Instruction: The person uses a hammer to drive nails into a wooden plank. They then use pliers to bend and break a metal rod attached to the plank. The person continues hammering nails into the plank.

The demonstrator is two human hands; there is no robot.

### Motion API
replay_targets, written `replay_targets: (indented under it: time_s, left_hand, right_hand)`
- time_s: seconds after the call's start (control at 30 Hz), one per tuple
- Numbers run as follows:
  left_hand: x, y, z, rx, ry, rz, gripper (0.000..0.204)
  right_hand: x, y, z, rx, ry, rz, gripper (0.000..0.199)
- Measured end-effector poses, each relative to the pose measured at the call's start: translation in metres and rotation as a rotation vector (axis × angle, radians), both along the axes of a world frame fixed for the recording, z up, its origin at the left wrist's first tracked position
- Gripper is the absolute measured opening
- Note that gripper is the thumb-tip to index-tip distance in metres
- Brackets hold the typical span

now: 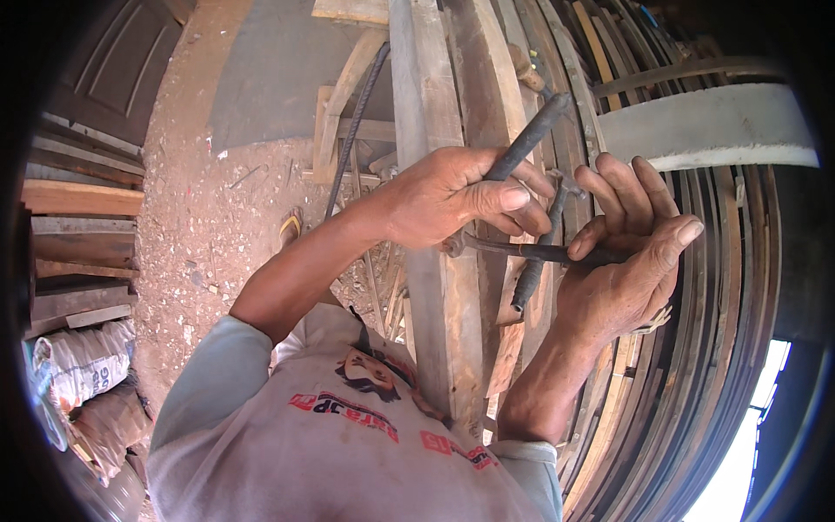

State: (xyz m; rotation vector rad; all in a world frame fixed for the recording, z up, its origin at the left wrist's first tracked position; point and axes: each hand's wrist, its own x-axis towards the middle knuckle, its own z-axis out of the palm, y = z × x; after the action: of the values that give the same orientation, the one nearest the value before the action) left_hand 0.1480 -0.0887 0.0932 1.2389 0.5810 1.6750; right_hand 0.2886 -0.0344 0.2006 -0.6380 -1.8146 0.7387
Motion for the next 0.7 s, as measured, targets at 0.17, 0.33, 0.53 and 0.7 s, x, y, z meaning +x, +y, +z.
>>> replay_targets:
  time_s: [0.17,0.33,0.53,0.7]
  left_hand:
    - [-0.001,0.007,-0.011,-0.073,-0.049,-0.017,0.04]
    - [0.009,0.018,-0.008,-0.05,0.172,0.07,0.043]
    - [0.012,0.012,-0.011,-0.119,0.281,0.151,0.044]
    - [0.012,0.012,-0.015,-0.023,0.284,0.233,0.043]
  right_hand:
    - [0.0,0.005,-0.011,-0.035,-0.007,-0.006,0.076]
    - [-0.011,0.001,-0.01,0.104,-0.058,-0.055,0.078]
    - [-0.007,0.01,-0.013,-0.298,0.147,0.269,0.072]
    - [-0.011,0.023,-0.012,-0.374,0.076,0.786,0.067]
